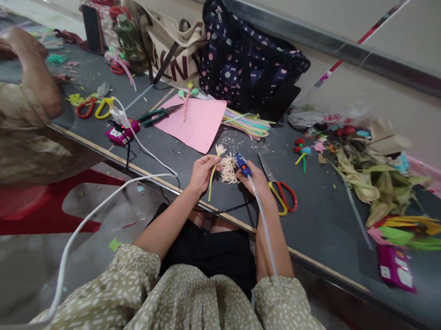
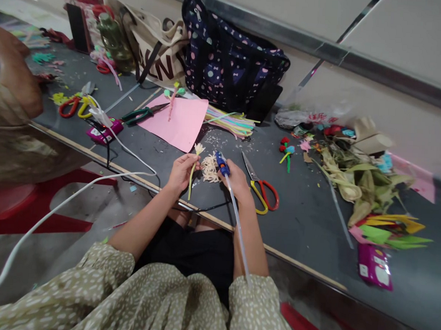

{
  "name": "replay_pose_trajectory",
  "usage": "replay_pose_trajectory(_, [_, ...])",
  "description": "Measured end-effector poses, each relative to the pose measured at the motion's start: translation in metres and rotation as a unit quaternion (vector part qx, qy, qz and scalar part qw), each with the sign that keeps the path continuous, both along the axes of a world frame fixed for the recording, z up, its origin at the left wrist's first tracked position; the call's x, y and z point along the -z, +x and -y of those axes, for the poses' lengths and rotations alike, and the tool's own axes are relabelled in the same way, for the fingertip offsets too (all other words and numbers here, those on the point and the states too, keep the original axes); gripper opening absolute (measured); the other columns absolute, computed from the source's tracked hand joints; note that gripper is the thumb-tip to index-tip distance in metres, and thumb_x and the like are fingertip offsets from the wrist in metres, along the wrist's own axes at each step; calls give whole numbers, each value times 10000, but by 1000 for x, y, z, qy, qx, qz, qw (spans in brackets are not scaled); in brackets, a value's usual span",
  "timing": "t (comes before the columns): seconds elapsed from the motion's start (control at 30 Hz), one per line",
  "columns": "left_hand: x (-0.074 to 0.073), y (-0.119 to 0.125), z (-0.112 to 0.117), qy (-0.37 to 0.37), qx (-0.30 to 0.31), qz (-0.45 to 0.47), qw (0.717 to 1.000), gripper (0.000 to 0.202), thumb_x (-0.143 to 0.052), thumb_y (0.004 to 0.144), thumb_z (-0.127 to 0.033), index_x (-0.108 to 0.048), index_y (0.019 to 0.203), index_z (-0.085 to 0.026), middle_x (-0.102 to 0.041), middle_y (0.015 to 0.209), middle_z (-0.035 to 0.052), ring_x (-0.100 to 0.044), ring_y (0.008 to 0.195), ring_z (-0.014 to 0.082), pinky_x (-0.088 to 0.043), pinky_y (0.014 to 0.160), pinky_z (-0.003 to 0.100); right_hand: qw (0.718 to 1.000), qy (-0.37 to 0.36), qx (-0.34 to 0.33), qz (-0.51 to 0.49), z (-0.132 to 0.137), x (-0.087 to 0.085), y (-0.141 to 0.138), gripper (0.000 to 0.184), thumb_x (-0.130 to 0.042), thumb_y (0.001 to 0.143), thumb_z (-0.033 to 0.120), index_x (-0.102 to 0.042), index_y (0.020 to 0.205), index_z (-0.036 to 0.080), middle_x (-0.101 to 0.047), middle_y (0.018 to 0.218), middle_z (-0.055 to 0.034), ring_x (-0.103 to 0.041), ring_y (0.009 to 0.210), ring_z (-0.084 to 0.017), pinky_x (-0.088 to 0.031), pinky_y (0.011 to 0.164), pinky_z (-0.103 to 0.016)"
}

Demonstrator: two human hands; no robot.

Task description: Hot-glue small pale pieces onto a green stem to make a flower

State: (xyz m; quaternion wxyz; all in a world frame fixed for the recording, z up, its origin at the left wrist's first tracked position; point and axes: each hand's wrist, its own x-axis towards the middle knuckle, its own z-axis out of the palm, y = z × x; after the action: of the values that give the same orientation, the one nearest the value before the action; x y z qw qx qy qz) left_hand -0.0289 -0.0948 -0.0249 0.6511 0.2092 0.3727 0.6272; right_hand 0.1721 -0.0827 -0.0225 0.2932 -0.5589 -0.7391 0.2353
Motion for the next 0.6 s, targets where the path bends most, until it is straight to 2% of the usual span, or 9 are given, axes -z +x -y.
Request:
replay_pose_trajectory(0.1, [1,1,1,13,3,-12,1000,272,-871,633,-336,-716,743,-141,-634,577,-8,-568,501,72,-506,599,211,998,-21,0,-54,1,-6,-1,137,-636,787,332,-531,819,249,-656,774,1,-609,670,-173,-467,665,-304])
replay_pose_trajectory(0.23, [4,3,2,39,20,-50,998,240,-854,663,-337,-738,746,-144,-642,598,0,-555,515,69,-470,557,189,984,23,23,-177,5,-16,-6,150,-664,794,323,-560,860,237,-663,825,-5,-630,733,-164,-511,748,-325])
replay_pose_trajectory(0.33, [5,4,3,47,37,-86,995,250,-850,670,-354,-747,746,-139,-635,595,4,-531,507,65,-435,523,180,971,49,38,-232,8,-22,-11,144,-672,799,326,-582,859,231,-666,838,-12,-634,757,-165,-527,788,-342])
replay_pose_trajectory(0.47, [3,6,3,48,42,-113,992,263,-850,661,-366,-753,734,-133,-623,573,5,-518,500,61,-411,514,180,967,55,49,-244,12,-26,-14,154,-644,827,367,-598,874,227,-689,900,-38,-663,838,-193,-537,863,-390])
replay_pose_trajectory(0.6, [0,7,2,47,46,-137,988,255,-847,649,-371,-752,706,-140,-625,571,6,-508,498,67,-415,515,194,971,63,64,-224,14,-27,-16,179,-635,835,393,-593,880,225,-692,894,-32,-662,840,-187,-537,834,-361])
